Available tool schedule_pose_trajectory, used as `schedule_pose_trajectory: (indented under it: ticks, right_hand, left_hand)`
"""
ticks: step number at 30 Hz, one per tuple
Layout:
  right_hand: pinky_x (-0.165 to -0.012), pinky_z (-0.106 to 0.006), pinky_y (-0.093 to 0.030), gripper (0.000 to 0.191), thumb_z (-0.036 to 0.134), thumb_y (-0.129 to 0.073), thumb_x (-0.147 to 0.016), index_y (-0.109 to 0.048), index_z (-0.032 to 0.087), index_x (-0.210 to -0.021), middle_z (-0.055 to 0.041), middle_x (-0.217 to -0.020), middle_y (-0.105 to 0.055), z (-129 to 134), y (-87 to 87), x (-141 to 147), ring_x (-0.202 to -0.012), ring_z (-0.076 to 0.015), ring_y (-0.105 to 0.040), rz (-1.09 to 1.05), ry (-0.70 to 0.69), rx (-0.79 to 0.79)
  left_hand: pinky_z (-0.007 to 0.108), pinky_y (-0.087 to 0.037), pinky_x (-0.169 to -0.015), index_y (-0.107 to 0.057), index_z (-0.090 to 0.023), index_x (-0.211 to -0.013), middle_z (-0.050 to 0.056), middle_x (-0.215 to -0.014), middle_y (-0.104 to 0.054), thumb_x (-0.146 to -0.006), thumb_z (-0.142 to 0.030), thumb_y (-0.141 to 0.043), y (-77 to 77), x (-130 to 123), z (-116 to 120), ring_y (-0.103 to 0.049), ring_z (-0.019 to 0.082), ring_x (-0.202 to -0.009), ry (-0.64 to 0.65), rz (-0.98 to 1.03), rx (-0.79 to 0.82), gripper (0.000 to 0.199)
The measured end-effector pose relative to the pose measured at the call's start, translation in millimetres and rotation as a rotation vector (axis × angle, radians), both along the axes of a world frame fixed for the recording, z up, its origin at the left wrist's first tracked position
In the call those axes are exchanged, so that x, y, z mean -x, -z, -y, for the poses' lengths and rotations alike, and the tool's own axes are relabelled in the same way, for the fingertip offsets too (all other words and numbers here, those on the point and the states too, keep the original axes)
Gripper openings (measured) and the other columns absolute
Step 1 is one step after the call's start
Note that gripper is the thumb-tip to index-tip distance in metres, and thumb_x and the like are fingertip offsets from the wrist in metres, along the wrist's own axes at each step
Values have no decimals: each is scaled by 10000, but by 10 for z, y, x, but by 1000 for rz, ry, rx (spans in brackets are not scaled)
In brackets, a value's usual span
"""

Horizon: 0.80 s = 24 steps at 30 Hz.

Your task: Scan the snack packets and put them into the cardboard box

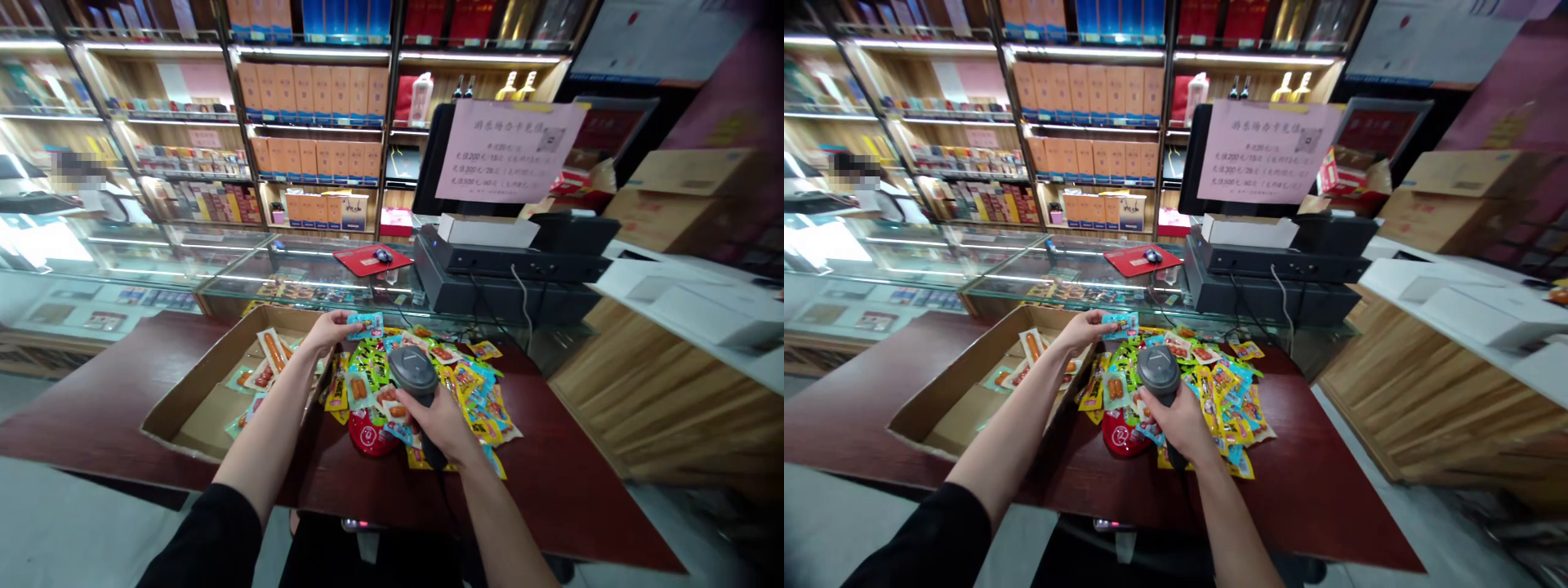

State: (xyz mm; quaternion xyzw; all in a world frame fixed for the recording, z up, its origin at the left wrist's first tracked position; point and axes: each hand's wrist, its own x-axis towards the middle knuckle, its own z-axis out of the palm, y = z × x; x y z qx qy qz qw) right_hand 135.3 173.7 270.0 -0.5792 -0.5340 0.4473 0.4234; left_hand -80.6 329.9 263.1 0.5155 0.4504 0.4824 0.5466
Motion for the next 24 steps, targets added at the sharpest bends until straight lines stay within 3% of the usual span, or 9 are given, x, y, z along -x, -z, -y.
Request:
schedule_pose_trajectory:
  ticks: [7,11,14,19,24]
  right_hand:
    - [-382,-255,-398,342,504,-675,-726,-568,183,-678,15,-458,-552,-49,84,-56,-362,-120,-477,19,-48,8]
    - [-387,-254,-400,351,511,-670,-730,-579,182,-650,8,-455,-554,-85,110,-56,-367,-120,-476,45,-75,-23]
    - [-388,-251,-398,338,501,-676,-720,-595,180,-649,4,-447,-558,-107,106,-27,-371,-124,-483,63,-80,-30]
    - [-386,-256,-417,311,484,-690,-700,-609,184,-685,-1,-460,-575,-124,121,-12,-379,-136,-508,39,-64,-36]
    - [-349,-254,-399,321,493,-693,-706,-583,192,-736,10,-469,-563,-92,94,-145,-350,-131,-489,-10,-45,11]
  left_hand:
    - [230,-497,-632,-645,-129,-814,38,-773,-693,-500,-343,-865,-237,932,306,-641,122,-655,-151,3,3,440]
    - [242,-522,-639,-652,-126,-824,61,-784,-693,-515,-329,-866,-157,1439,566,-651,133,-662,-272,-31,46,427]
    - [297,-558,-696,-655,-123,-867,76,-831,-685,-551,-338,-851,-69,1640,694,-666,161,-727,-293,-4,42,430]
    - [350,-580,-747,-648,-119,-880,69,-842,-669,-559,-338,-848,-76,1560,707,-663,173,-777,-256,-9,41,436]
    - [341,-581,-722,-651,-120,-857,53,-797,-665,-551,-357,-847,-203,965,544,-656,166,-753,-128,-61,23,433]
